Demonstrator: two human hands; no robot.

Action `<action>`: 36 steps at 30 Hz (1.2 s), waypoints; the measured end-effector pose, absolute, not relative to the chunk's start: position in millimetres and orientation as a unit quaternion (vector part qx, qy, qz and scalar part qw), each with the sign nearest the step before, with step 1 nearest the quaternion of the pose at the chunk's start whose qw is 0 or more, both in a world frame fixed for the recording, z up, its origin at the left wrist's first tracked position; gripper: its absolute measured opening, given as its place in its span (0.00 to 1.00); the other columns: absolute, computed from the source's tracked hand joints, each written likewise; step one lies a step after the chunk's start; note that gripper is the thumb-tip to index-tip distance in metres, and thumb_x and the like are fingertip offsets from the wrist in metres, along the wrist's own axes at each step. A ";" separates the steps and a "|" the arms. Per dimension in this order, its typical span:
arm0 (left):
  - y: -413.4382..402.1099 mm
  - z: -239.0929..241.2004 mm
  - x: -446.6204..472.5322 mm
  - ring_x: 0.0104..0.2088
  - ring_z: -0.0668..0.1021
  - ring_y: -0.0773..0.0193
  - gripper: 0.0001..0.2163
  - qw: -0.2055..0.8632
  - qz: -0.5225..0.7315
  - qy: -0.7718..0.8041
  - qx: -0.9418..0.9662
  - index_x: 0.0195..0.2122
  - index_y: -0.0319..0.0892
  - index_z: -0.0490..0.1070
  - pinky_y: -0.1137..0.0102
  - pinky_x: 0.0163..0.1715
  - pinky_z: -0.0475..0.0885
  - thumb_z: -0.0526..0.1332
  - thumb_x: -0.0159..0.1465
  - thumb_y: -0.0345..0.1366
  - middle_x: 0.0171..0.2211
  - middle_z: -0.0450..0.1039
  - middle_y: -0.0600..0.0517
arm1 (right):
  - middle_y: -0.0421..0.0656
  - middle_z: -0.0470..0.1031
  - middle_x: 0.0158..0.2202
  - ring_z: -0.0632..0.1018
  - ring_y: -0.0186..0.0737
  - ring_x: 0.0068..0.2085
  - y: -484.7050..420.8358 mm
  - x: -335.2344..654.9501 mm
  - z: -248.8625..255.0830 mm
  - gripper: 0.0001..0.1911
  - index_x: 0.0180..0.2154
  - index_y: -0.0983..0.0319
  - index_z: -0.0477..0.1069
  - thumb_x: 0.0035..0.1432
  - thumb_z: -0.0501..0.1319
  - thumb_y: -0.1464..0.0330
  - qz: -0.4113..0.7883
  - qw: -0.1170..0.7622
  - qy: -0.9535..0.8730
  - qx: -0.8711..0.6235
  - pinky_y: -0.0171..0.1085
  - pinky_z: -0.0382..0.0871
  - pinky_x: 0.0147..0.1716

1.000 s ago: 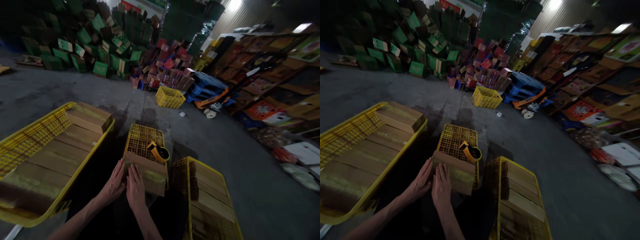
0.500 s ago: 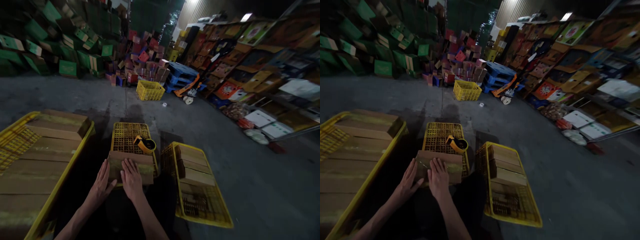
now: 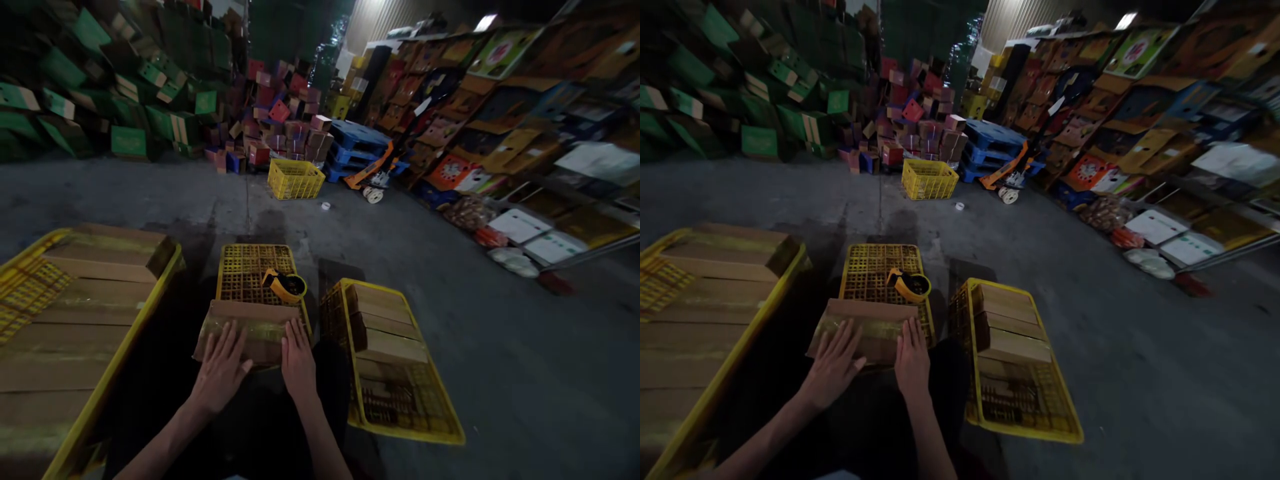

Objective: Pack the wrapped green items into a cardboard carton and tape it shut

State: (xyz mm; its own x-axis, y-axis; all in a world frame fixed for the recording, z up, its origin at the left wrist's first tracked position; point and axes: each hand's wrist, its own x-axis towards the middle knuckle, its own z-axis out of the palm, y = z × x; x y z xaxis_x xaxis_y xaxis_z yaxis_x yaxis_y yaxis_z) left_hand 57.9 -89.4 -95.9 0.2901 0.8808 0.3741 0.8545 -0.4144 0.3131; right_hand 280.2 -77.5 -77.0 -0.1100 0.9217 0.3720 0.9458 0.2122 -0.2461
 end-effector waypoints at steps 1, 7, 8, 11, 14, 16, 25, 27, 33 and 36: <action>-88.8 -90.9 68.2 0.71 0.58 0.42 0.32 0.024 0.238 0.520 0.820 0.73 0.43 0.52 0.43 0.68 0.52 0.58 0.69 0.41 0.72 0.52 0.39 | 0.52 0.63 0.69 0.63 0.49 0.70 -80.7 279.7 -77.4 0.25 0.68 0.65 0.61 0.75 0.47 0.65 -0.027 0.226 -0.746 -0.625 0.50 0.67 0.64; -89.1 -74.4 95.8 0.72 0.56 0.43 0.35 0.012 0.189 0.487 0.852 0.73 0.53 0.52 0.41 0.67 0.51 0.62 0.66 0.40 0.74 0.47 0.43 | 0.49 0.61 0.70 0.62 0.50 0.70 -127.4 283.9 -84.8 0.25 0.69 0.62 0.60 0.74 0.48 0.65 -0.015 0.197 -0.747 -0.635 0.53 0.65 0.64; -89.8 -73.6 95.5 0.72 0.56 0.43 0.36 0.013 0.184 0.487 0.854 0.73 0.54 0.52 0.41 0.67 0.51 0.63 0.65 0.39 0.74 0.46 0.43 | 0.49 0.62 0.70 0.62 0.51 0.70 -135.5 284.2 -86.0 0.25 0.69 0.61 0.60 0.74 0.47 0.65 -0.013 0.192 -0.746 -0.638 0.54 0.64 0.64; -91.2 -71.1 93.2 0.72 0.55 0.41 0.37 0.018 0.177 0.484 0.857 0.72 0.56 0.52 0.40 0.67 0.51 0.65 0.63 0.38 0.75 0.44 0.43 | 0.48 0.62 0.69 0.62 0.53 0.70 -148.2 281.5 -86.3 0.25 0.68 0.61 0.61 0.74 0.48 0.65 -0.013 0.184 -0.738 -0.649 0.56 0.64 0.64; -90.7 -67.8 92.1 0.72 0.54 0.38 0.37 0.019 0.182 0.475 0.861 0.72 0.59 0.53 0.38 0.66 0.50 0.65 0.63 0.37 0.75 0.44 0.43 | 0.49 0.65 0.68 0.63 0.53 0.69 -143.4 273.2 -82.0 0.24 0.66 0.61 0.64 0.74 0.49 0.65 -0.016 0.201 -0.732 -0.651 0.56 0.65 0.64; -90.1 -66.1 91.6 0.72 0.54 0.38 0.36 0.019 0.182 0.468 0.865 0.72 0.58 0.54 0.39 0.66 0.50 0.65 0.63 0.36 0.75 0.43 0.43 | 0.49 0.68 0.66 0.65 0.52 0.68 -136.2 266.9 -78.0 0.23 0.64 0.60 0.66 0.73 0.49 0.65 -0.013 0.220 -0.730 -0.647 0.55 0.66 0.63; -89.9 -68.8 90.3 0.72 0.52 0.37 0.35 0.025 0.189 0.454 0.871 0.71 0.55 0.57 0.38 0.66 0.50 0.65 0.63 0.39 0.75 0.41 0.42 | 0.47 0.73 0.61 0.71 0.48 0.63 -127.6 276.4 -68.7 0.21 0.62 0.58 0.69 0.73 0.50 0.66 0.006 0.249 -0.742 -0.623 0.52 0.68 0.63; -88.9 -68.1 90.9 0.73 0.52 0.38 0.33 0.035 0.191 0.451 0.871 0.70 0.53 0.59 0.39 0.66 0.50 0.65 0.64 0.40 0.75 0.40 0.42 | 0.48 0.73 0.61 0.72 0.48 0.63 -126.8 279.0 -71.6 0.21 0.62 0.59 0.70 0.73 0.49 0.66 0.006 0.257 -0.741 -0.620 0.52 0.68 0.63; -82.3 -76.1 67.6 0.71 0.60 0.51 0.24 0.064 0.189 0.448 0.871 0.67 0.47 0.63 0.50 0.67 0.59 0.59 0.69 0.39 0.73 0.53 0.44 | 0.50 0.73 0.61 0.71 0.48 0.64 -126.4 280.2 -82.6 0.21 0.62 0.62 0.69 0.74 0.48 0.66 0.001 0.287 -0.727 -0.624 0.50 0.72 0.60; -80.5 -86.9 35.4 0.69 0.65 0.53 0.23 0.053 0.197 0.468 0.860 0.66 0.45 0.63 0.53 0.66 0.62 0.58 0.70 0.41 0.69 0.61 0.44 | 0.51 0.73 0.61 0.73 0.48 0.63 -125.1 287.3 -82.8 0.21 0.62 0.62 0.69 0.74 0.49 0.65 0.002 0.294 -0.733 -0.613 0.50 0.74 0.58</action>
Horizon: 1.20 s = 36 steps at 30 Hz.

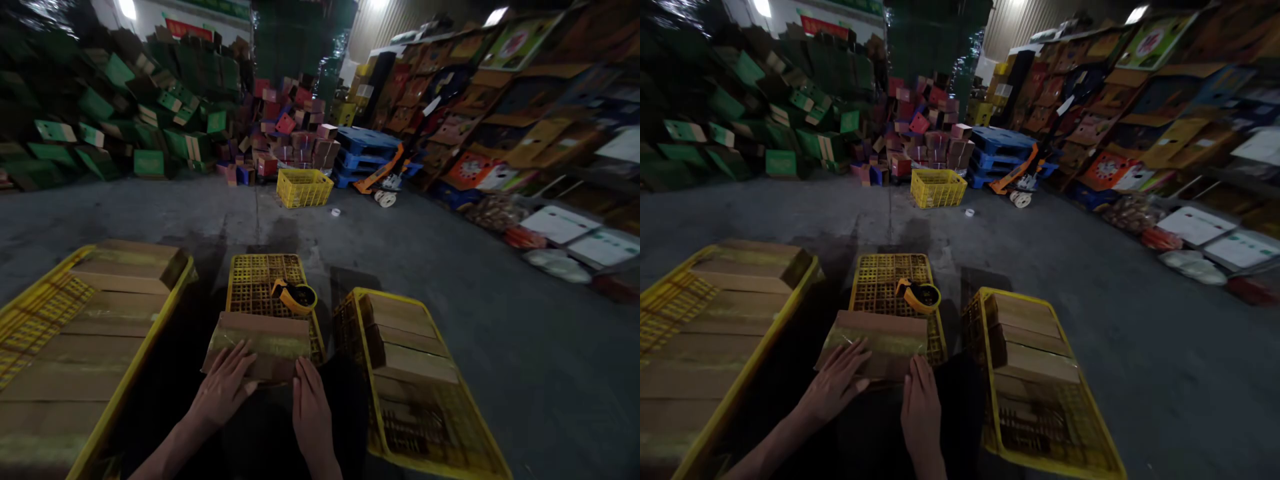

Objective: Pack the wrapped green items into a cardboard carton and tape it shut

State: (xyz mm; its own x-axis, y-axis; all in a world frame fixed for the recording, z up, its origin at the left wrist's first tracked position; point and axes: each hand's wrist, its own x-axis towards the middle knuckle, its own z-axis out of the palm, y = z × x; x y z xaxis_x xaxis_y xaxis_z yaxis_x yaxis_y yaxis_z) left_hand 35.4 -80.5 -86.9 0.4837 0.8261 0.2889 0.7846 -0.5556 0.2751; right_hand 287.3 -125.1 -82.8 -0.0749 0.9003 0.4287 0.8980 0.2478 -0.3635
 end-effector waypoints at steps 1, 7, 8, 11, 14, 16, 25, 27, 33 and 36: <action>-80.6 -89.9 24.8 0.68 0.66 0.52 0.24 0.047 0.197 0.479 0.854 0.67 0.45 0.63 0.52 0.66 0.62 0.58 0.71 0.42 0.69 0.62 0.44 | 0.51 0.73 0.61 0.73 0.48 0.62 -123.3 290.3 -82.1 0.21 0.61 0.61 0.70 0.74 0.49 0.65 0.003 0.293 -0.737 -0.609 0.50 0.74 0.58; -84.4 -95.5 5.4 0.71 0.60 0.50 0.32 0.029 0.199 0.568 0.798 0.74 0.41 0.45 0.49 0.65 0.63 0.54 0.73 0.43 0.72 0.54 0.40 | 0.54 0.69 0.64 0.69 0.52 0.66 -100.7 290.5 -82.7 0.26 0.64 0.65 0.67 0.74 0.49 0.58 -0.028 0.273 -0.730 -0.626 0.51 0.70 0.61; -84.5 -95.7 8.0 0.71 0.59 0.49 0.33 0.026 0.206 0.572 0.793 0.74 0.41 0.44 0.49 0.65 0.63 0.54 0.73 0.44 0.72 0.54 0.39 | 0.55 0.67 0.66 0.67 0.54 0.67 -96.7 285.2 -84.5 0.28 0.65 0.66 0.65 0.74 0.48 0.57 -0.037 0.263 -0.729 -0.631 0.53 0.68 0.62; -82.7 -95.7 13.7 0.71 0.60 0.48 0.32 0.013 0.223 0.574 0.788 0.74 0.40 0.46 0.47 0.65 0.62 0.54 0.73 0.46 0.71 0.55 0.37 | 0.59 0.61 0.69 0.61 0.63 0.69 -86.2 261.3 -90.3 0.34 0.67 0.69 0.61 0.73 0.48 0.52 -0.066 0.233 -0.717 -0.654 0.61 0.61 0.64; -75.8 -94.4 12.6 0.68 0.65 0.47 0.30 0.008 0.238 0.565 0.790 0.71 0.41 0.54 0.46 0.66 0.60 0.55 0.72 0.47 0.68 0.62 0.38 | 0.61 0.58 0.70 0.58 0.66 0.71 -77.3 232.2 -92.2 0.35 0.68 0.70 0.59 0.72 0.48 0.51 -0.076 0.221 -0.722 -0.651 0.63 0.58 0.64; -68.6 -93.0 10.9 0.65 0.69 0.46 0.27 0.010 0.246 0.566 0.787 0.68 0.42 0.61 0.45 0.66 0.61 0.57 0.71 0.48 0.65 0.67 0.39 | 0.59 0.59 0.70 0.58 0.63 0.71 -72.4 213.2 -90.3 0.33 0.68 0.69 0.59 0.73 0.48 0.54 -0.067 0.217 -0.747 -0.626 0.60 0.59 0.64; -52.0 -98.9 11.8 0.71 0.60 0.49 0.23 0.032 0.289 0.545 0.786 0.69 0.45 0.61 0.51 0.64 0.67 0.52 0.73 0.38 0.70 0.60 0.44 | 0.46 0.58 0.71 0.57 0.53 0.72 -65.7 164.6 -76.4 0.27 0.69 0.64 0.60 0.72 0.49 0.68 -0.011 0.210 -0.810 -0.547 0.55 0.57 0.67; -53.6 -101.7 12.0 0.72 0.58 0.49 0.25 0.038 0.300 0.542 0.784 0.71 0.44 0.57 0.51 0.65 0.67 0.52 0.74 0.39 0.71 0.57 0.44 | 0.45 0.59 0.71 0.58 0.51 0.72 -67.3 168.7 -74.2 0.27 0.69 0.62 0.59 0.72 0.50 0.67 -0.005 0.209 -0.816 -0.539 0.54 0.57 0.67; -62.0 -100.5 16.6 0.72 0.55 0.46 0.31 0.114 0.298 0.624 0.714 0.74 0.43 0.48 0.49 0.66 0.63 0.52 0.73 0.48 0.74 0.48 0.41 | 0.50 0.58 0.71 0.60 0.53 0.71 -81.1 243.1 -70.2 0.30 0.70 0.63 0.58 0.72 0.51 0.57 0.048 0.243 -0.721 -0.647 0.58 0.54 0.68; -64.8 -94.7 19.3 0.70 0.62 0.41 0.34 0.195 0.280 0.673 0.656 0.74 0.45 0.44 0.49 0.60 0.70 0.51 0.72 0.51 0.75 0.41 0.38 | 0.52 0.62 0.69 0.65 0.53 0.68 -91.7 286.4 -73.2 0.34 0.68 0.64 0.62 0.70 0.50 0.50 0.205 0.295 -0.593 -0.720 0.53 0.61 0.66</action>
State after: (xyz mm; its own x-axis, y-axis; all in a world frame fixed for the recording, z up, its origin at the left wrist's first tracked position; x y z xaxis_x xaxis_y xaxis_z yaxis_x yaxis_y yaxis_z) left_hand 19.3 -64.8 -94.7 -0.0618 0.9925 0.1052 0.7737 -0.0190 0.6333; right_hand 286.4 -91.7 -73.2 0.2120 0.9757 0.0549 0.7340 -0.1219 -0.6681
